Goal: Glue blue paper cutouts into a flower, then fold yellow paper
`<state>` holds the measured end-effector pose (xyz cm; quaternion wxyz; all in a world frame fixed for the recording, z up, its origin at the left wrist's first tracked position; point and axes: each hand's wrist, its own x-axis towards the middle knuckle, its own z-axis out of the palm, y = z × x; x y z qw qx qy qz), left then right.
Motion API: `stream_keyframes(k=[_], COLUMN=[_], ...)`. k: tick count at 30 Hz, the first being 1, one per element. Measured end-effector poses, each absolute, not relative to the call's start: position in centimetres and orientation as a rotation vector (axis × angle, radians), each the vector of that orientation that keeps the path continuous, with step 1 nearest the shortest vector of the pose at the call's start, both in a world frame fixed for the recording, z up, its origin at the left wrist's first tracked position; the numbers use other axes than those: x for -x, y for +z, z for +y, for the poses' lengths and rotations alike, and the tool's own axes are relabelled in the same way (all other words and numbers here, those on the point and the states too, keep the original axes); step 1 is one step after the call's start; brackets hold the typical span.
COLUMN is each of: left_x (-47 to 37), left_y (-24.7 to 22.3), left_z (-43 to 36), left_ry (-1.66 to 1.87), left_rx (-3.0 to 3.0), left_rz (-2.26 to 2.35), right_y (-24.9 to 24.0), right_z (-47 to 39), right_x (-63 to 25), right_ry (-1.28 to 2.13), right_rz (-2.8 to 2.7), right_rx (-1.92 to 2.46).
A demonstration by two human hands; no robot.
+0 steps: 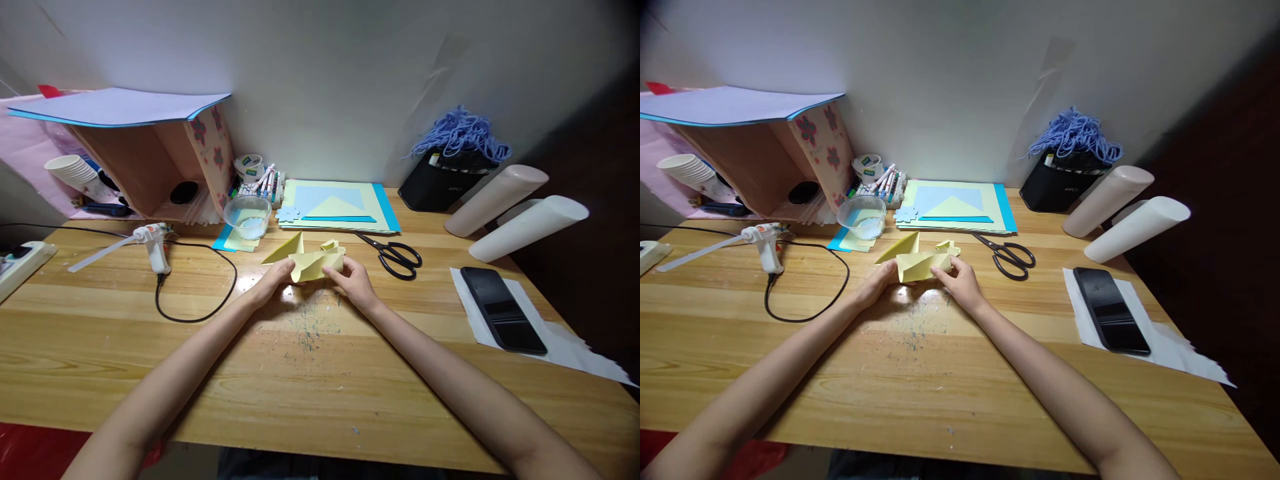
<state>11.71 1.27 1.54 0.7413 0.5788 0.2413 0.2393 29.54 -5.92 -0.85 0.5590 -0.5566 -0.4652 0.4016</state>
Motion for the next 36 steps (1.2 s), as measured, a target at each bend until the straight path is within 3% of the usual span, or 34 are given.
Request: stream_keyframes(k=[9,15,36], left_x=[-12.9,-13.0,-12.9], left_y=[0.3,0.7,0.5], left_z=[0.1,0.0,0.5], left_ry=[0.693,0.679,0.595], left_rx=[-1.488,-1.452,-1.690], left_rz=[0.979,0.951,0.974], right_y=[-1.2,-1.3,-1.0], right_z=[-6.0,-5.6,-5.7], right_x=[-29.4,-29.5,-29.8], right_ry=[0.962,0.995,0.816], right_rz=[-1.148,-0.939,-1.066], right_rx=[1.330,1.172,1.338])
